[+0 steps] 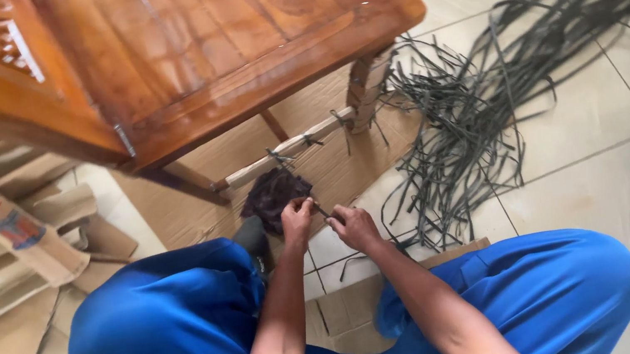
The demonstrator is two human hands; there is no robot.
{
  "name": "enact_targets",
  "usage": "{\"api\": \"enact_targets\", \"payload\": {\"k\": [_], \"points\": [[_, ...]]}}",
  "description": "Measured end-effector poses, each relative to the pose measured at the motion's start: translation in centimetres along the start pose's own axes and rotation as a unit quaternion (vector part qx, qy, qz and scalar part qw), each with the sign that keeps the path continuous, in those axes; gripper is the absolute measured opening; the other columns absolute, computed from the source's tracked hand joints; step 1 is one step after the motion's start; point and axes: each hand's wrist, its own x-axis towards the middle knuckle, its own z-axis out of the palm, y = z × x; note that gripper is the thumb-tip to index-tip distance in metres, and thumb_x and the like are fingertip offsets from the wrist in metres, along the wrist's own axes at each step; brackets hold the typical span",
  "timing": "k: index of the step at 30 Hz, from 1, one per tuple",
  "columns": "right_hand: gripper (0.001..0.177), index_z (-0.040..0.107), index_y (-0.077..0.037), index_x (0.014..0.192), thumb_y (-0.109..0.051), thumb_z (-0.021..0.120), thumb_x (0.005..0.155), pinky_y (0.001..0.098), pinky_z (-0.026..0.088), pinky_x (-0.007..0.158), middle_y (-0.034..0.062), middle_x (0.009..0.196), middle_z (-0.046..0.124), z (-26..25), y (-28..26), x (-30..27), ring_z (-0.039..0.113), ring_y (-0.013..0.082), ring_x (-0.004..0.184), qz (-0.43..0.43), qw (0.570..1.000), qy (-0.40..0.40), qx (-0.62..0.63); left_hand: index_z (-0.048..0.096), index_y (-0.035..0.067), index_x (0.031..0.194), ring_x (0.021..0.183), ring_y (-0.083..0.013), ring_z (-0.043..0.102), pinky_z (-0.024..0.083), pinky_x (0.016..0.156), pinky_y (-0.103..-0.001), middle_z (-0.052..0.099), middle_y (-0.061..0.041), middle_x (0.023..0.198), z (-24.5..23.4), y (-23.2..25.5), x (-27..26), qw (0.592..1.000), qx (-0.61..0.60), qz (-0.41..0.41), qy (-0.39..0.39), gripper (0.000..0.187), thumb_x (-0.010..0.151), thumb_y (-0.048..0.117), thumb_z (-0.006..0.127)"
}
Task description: The person secures the wooden chair rungs with cardboard and plastic straps for transport.
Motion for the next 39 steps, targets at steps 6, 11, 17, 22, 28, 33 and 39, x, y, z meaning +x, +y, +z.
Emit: {"api": "enact_targets", "payload": {"k": [6,11,17,22,28,33,39], "points": [[0.023,0.070,-0.009,0.089,-0.032,0.071,0.092,0.0460,0.055,0.073,0.0128,0.079,0.075,1.8,-3.0,0.8,0.072,0.0343,0.081,0.021,0.996,-0.091,-0.012,0.072,-0.005,0.107,0.074,-0.0107,0.062,0.049,0.065,-0.026,0.076,-0.009,0.092,-4.5,-0.4,-0.3,0.995,-0.008,0.068,0.077,0.024,0.098,0.017,0.073],[0.025,0.074,-0.011,0.095,-0.036,0.072,0.090,0.0473,0.055,0.077,0.0144,0.086,0.075,2.7,-5.1,1.1,0.071,0.0354,0.088,-0.004,0.989,-0.142,-0.048,0.066,0.001,0.108,0.077,-0.0120,0.068,0.055,0.070,-0.025,0.075,-0.006,0.089,-7.2,0.5,-1.4,0.986,-0.127,0.054,0.091,0.018,0.095,0.012,0.071],[0.027,0.076,-0.013,0.100,-0.037,0.071,0.089,0.0470,0.056,0.083,0.0163,0.095,0.075,4.4,-5.5,1.2,0.071,0.0359,0.096,0.003,0.981,-0.180,-0.065,0.071,0.000,0.108,0.087,-0.0120,0.072,0.056,0.079,-0.024,0.076,-0.006,0.095,-8.9,2.1,-2.4,0.982,-0.126,0.108,0.089,0.018,0.091,0.007,0.074],[0.032,0.072,-0.010,0.110,-0.033,0.074,0.088,0.0486,0.052,0.092,0.0200,0.110,0.073,5.2,-5.3,1.5,0.066,0.0387,0.109,-0.009,0.977,-0.185,-0.105,0.074,-0.001,0.102,0.085,-0.0129,0.074,0.057,0.079,-0.024,0.078,-0.008,0.094,-8.3,2.5,-2.0,0.986,-0.086,0.115,0.085,0.016,0.088,0.008,0.077],[0.042,0.066,-0.006,0.121,-0.024,0.079,0.085,0.0385,0.055,0.092,0.0133,0.115,0.075,6.5,-3.3,3.1,0.071,0.0243,0.110,0.007,0.985,-0.112,0.130,0.075,0.000,0.099,0.076,-0.0089,0.068,0.055,0.067,-0.025,0.077,-0.006,0.089,-6.7,3.4,-2.5,0.993,-0.003,0.111,0.040,0.019,0.087,0.014,0.082],[0.021,0.067,0.000,0.111,-0.015,0.070,0.097,0.0282,0.058,0.079,0.0035,0.097,0.074,9.9,0.1,4.2,0.069,0.0088,0.089,0.019,0.926,-0.125,0.355,0.077,0.002,0.096,0.075,-0.0059,0.067,0.056,0.067,-0.023,0.077,-0.002,0.086,-6.9,5.3,-4.9,0.993,0.023,0.108,0.027,0.020,0.087,0.019,0.082],[0.015,0.072,-0.004,0.097,-0.019,0.071,0.096,0.0212,0.050,0.069,-0.0054,0.084,0.069,9.8,-1.3,4.4,0.060,0.0017,0.078,0.057,0.931,-0.115,0.342,0.077,0.003,0.093,0.072,-0.0033,0.063,0.052,0.065,-0.023,0.074,0.001,0.081,-7.8,6.4,-5.1,0.985,0.049,0.127,0.106,0.018,0.088,0.020,0.082]]}}
